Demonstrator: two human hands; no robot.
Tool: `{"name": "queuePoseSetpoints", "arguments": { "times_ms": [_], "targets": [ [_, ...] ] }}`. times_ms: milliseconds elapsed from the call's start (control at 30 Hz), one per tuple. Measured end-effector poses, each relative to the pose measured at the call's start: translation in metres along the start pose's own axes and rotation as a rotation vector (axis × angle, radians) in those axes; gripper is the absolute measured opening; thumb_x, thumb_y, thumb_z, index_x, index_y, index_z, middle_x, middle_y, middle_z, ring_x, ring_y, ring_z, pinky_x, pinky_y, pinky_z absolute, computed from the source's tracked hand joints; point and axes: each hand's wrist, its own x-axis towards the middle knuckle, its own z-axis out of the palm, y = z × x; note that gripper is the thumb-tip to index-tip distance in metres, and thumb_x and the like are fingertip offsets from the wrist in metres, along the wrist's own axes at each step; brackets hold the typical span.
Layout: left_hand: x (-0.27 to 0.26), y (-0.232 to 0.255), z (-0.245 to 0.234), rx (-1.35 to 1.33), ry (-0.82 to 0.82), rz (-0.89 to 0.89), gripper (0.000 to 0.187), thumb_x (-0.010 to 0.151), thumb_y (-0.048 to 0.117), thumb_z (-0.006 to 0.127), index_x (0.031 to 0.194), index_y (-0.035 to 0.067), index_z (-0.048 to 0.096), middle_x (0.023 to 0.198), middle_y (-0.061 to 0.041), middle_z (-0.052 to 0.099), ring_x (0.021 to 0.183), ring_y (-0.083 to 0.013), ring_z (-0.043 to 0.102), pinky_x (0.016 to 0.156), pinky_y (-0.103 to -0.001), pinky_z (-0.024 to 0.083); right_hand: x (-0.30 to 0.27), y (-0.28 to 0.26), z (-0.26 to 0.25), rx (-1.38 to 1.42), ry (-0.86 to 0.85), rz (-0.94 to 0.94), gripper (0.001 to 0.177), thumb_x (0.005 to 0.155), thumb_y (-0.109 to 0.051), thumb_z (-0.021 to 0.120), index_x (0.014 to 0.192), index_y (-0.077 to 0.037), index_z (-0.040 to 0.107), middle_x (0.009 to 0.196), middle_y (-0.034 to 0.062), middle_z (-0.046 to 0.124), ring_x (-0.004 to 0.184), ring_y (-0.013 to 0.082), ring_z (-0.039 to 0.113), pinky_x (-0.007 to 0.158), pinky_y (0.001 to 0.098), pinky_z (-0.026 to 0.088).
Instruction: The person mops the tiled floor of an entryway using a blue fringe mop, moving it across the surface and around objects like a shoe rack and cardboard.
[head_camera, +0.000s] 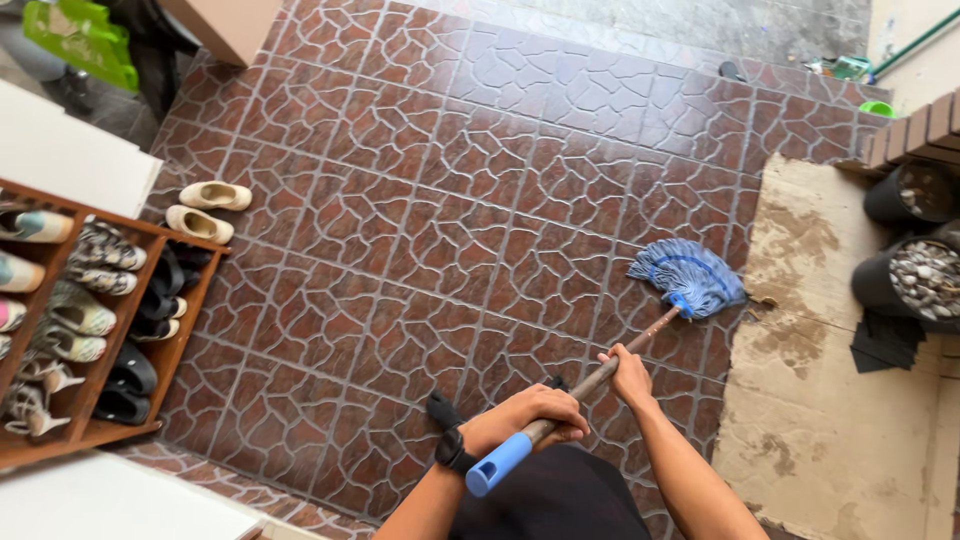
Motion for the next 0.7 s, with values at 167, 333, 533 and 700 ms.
{"name": "queuePoseSetpoints", "arguments": {
  "times_ms": [167,333,533,700],
  "targets": [
    [-0.057,0.029,-0.035,0.086,0.087,-0.003,0.011,0.103,0.019,0.066,0.106,0.010,0.072,0.100,-0.001,0.070,0.107,-0.0178,0.066,0.105,-0.036,0.041,-0.003,-0.063,0.042,0.118,0.040,-0.146,0.034,0.094,-0.050,0.065,0.103,-0.017,0.068,0.094,0.0221,0.068,0.094,0.0432,0.066,0.080,0.0523,0.050],
    [-0.110,0.042,-0.073,0.159,0.184,0.024,0.012,0.095,0.013,0.068,0.106,0.010,0.073,0.102,-0.003,0.072,0.105,-0.0189,0.067,0.104,-0.037,0.040,0.003,-0.139,0.091,0.244,-0.023,-0.244,0.032,0.094,-0.044,0.068,0.101,-0.013,0.067,0.084,0.0193,0.070,0.084,0.0387,0.068,0.076,0.0479,0.050],
    [-0.180,0.050,-0.112,0.279,0.420,0.057,0.014,0.094,0.006,0.073,0.106,0.012,0.073,0.094,-0.001,0.073,0.094,-0.0163,0.070,0.098,-0.036,0.043,0.005,-0.247,0.158,0.331,-0.088,-0.441,0.031,0.094,-0.040,0.069,0.099,-0.010,0.066,0.079,0.0182,0.067,0.078,0.0377,0.065,0.072,0.0465,0.050],
    [-0.237,0.056,-0.127,0.385,0.571,0.032,0.020,0.088,-0.001,0.074,0.105,0.010,0.074,0.086,-0.001,0.071,0.083,-0.0147,0.067,0.094,-0.035,0.043,-0.018,-0.341,0.200,0.316,-0.141,-0.623,0.029,0.092,-0.039,0.073,0.101,-0.012,0.068,0.085,0.0177,0.070,0.082,0.0379,0.068,0.073,0.0462,0.052]
  ]
}}
